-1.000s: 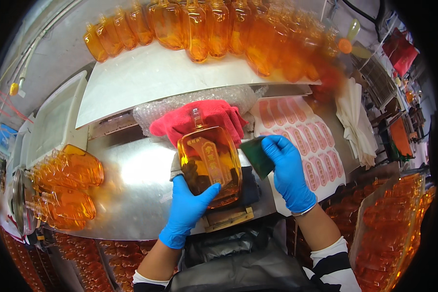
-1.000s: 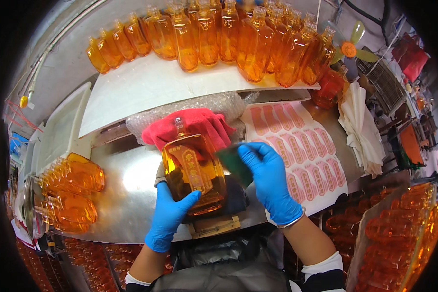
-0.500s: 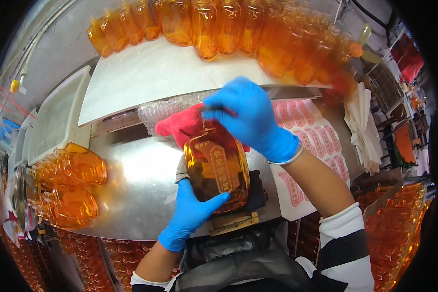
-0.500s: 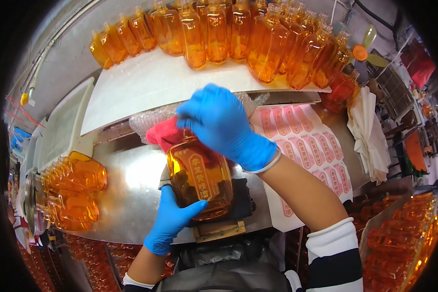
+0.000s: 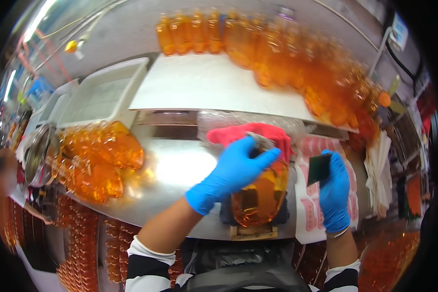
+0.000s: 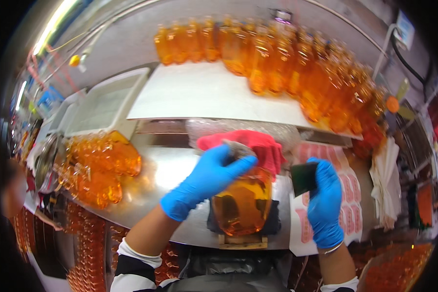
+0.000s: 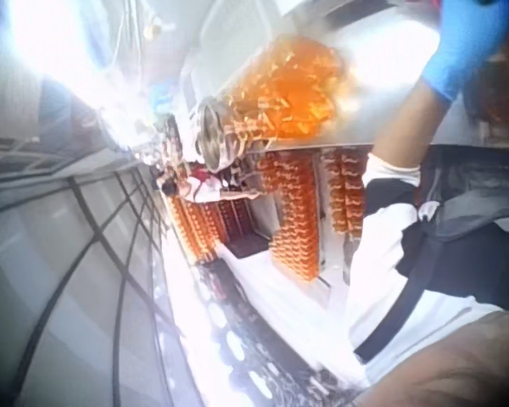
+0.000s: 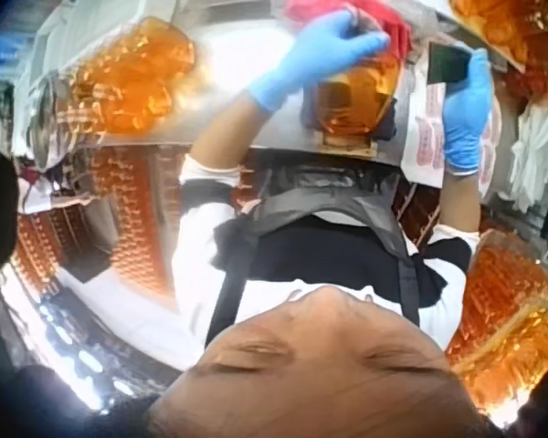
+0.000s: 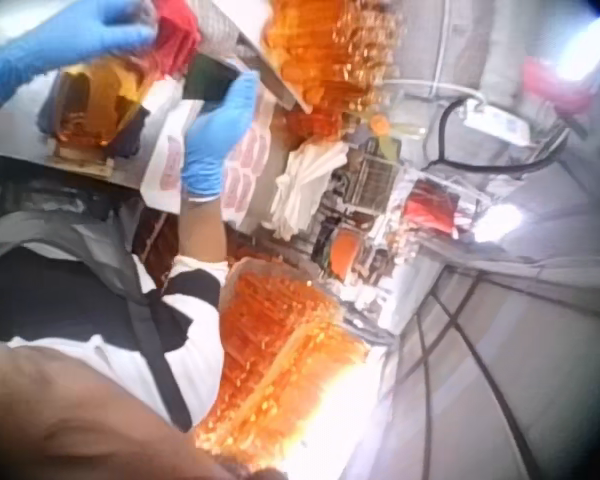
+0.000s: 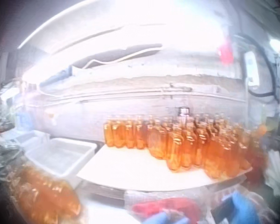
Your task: The person applies adhesive labels to amber-colored plastic bottles filled with liquid. They pick each bottle from a tray, place it on a stand, apply a label from a sheet, smooth it, and return the bottle to the tray. The process repeats for multiple bottles.
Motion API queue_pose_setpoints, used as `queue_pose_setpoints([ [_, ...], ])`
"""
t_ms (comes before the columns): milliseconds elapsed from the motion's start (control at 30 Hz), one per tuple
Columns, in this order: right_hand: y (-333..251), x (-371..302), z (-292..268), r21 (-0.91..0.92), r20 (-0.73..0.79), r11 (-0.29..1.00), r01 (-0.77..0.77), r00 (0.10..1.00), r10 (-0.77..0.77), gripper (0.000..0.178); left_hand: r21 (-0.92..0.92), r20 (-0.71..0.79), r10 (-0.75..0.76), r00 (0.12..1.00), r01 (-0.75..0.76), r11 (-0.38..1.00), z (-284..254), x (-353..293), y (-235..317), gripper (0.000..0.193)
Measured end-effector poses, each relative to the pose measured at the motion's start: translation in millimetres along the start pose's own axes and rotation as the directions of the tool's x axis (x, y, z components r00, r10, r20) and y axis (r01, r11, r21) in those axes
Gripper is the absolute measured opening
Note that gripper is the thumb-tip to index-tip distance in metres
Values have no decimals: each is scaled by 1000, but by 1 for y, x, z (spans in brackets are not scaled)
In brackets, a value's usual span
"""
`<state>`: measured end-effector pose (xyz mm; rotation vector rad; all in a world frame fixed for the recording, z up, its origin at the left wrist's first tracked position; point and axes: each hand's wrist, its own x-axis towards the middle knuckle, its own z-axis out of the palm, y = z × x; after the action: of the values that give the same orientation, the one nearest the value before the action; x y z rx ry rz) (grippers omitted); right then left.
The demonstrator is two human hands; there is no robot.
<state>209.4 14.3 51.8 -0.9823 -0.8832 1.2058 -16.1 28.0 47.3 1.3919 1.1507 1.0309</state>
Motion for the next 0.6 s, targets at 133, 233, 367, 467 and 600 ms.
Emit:
queue_pose_setpoints([
  [133, -25, 73, 27, -109, 217, 992, -62, 972, 85, 32, 36, -121, 117, 986, -114, 993, -11, -35, 9, 22],
  [233, -29, 115, 90, -335, 271, 906, 261, 947, -172, 24, -208, -519, 3, 855, -129, 970, -52, -83, 16, 19],
  [367, -30, 198, 137, -764, 481, 178, 620, 732, -483, 41, 230, -804, 268, 531, -139, 963, -111, -94, 8, 17],
  [467, -37, 232, 184, -880, 449, -108, 462, 739, -502, 47, 525, -805, 427, 411, 159, 836, -158, -83, -35, 21],
  [600, -52, 262, 200, -921, 383, -216, 324, 853, -354, 35, 487, -868, 403, 291, 333, 807, -183, -66, -50, 27],
])
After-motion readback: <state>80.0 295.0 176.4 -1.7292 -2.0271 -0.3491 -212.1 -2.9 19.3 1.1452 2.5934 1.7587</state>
